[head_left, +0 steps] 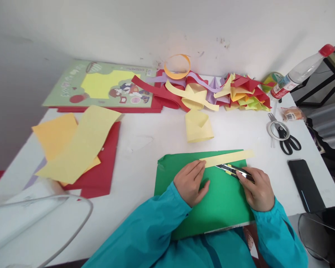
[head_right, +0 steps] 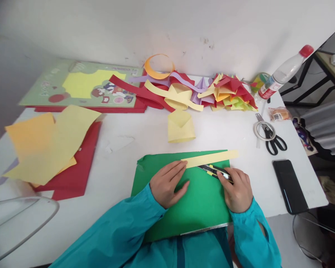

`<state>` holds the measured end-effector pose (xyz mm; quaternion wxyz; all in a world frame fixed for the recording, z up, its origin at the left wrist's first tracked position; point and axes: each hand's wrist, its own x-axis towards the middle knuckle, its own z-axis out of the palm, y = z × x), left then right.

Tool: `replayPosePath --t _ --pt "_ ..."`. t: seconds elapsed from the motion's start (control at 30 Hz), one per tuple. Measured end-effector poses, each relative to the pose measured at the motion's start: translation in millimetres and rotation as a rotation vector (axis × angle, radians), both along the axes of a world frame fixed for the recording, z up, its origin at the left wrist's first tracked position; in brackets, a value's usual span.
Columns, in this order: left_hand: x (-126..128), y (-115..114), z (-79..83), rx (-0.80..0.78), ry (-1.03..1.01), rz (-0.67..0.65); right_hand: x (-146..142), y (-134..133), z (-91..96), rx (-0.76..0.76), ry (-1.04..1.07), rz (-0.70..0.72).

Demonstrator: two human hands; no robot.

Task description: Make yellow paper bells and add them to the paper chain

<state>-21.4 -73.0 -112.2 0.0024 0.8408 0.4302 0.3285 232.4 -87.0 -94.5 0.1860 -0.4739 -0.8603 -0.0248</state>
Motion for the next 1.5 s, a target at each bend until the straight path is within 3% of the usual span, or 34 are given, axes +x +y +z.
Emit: replayPosePath --t 0.9,1.23,1.5 --pt "0 -2 -0.5 -0.002 0.047 0.006 4 -4 1.1 -0.04 -0.004 0.065" --pt "-20 14 -11.1 -0.045 -0.05 -0.092 4 -5 -1.8 -0.03 0.004 0.043" --pt "-20 13 -17.3 -0.107 -0.097 -0.091 -5 2 -2.0 -0.023 0.029 0.055"
